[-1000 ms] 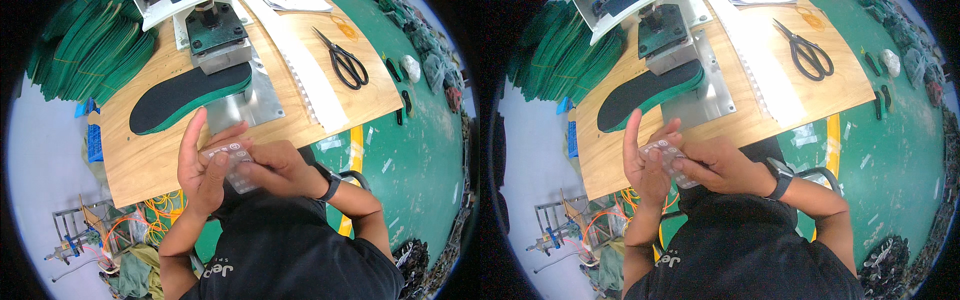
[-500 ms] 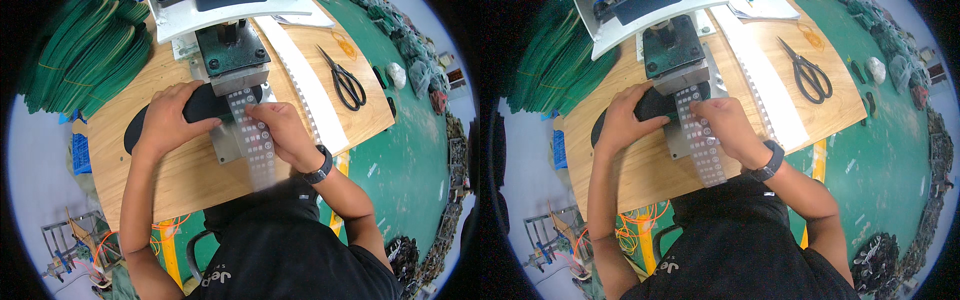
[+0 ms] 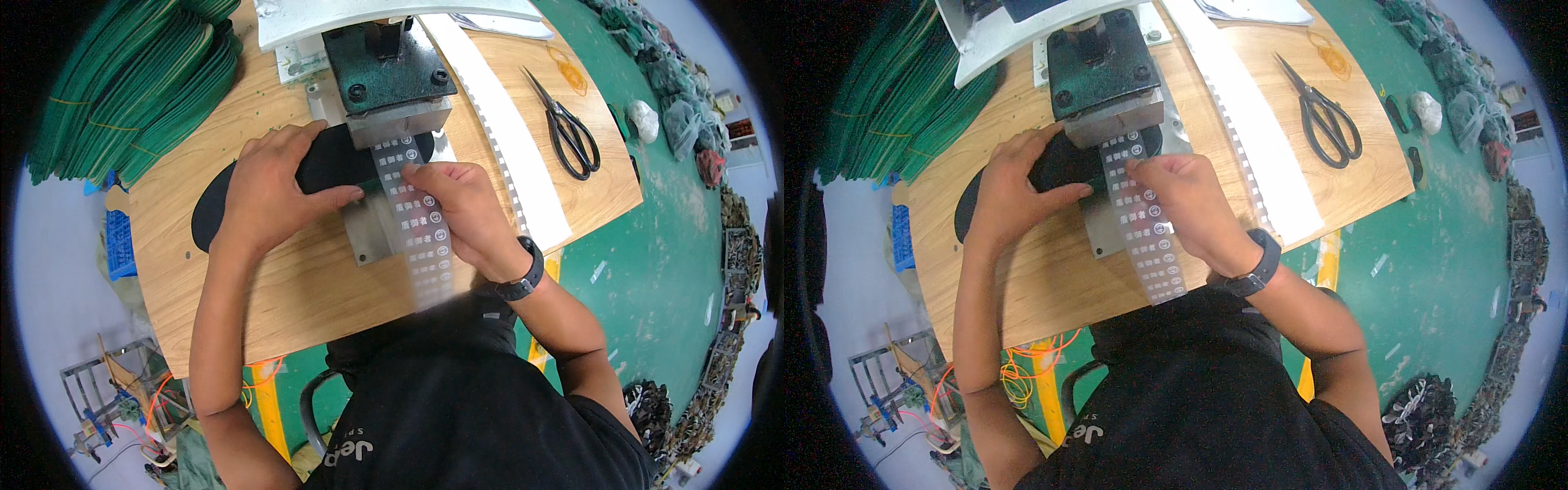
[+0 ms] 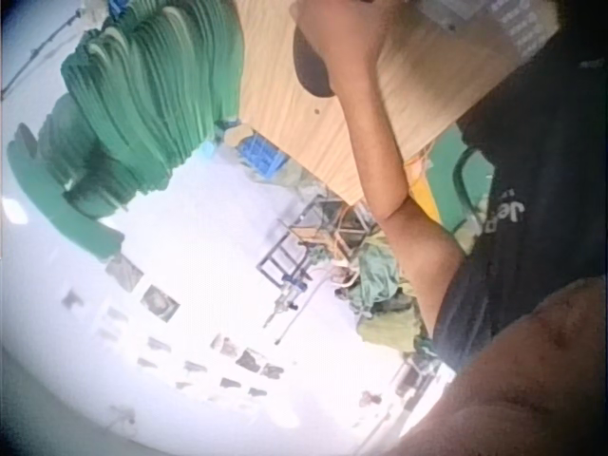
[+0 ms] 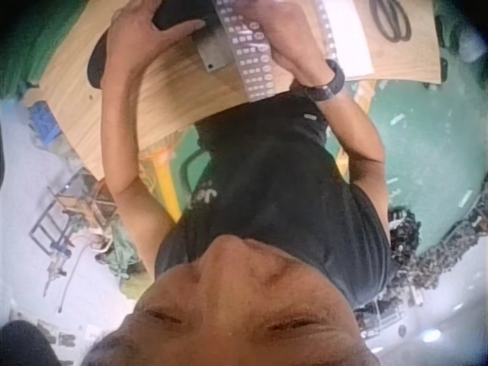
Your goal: The person places green shoe insoles into a press machine and applies labels from a strip using shears to cut the labels, then gathers and organizes the labeled insoles on the table.
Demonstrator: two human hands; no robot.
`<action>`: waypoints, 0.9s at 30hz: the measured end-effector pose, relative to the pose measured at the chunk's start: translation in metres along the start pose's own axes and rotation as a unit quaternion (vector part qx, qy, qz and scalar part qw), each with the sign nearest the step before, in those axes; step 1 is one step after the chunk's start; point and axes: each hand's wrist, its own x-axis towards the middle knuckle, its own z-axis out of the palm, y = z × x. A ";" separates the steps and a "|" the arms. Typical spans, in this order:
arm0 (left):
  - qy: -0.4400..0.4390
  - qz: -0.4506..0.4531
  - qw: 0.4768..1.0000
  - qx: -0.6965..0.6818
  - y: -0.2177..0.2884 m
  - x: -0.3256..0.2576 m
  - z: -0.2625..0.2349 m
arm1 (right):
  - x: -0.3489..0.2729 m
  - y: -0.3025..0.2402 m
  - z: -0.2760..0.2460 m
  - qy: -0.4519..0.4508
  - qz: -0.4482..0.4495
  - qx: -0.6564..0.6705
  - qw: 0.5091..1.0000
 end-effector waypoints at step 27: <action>0.139 -0.057 0.971 -0.187 -0.005 -0.008 0.005 | -0.044 -0.001 -0.008 0.136 -0.102 0.138 0.976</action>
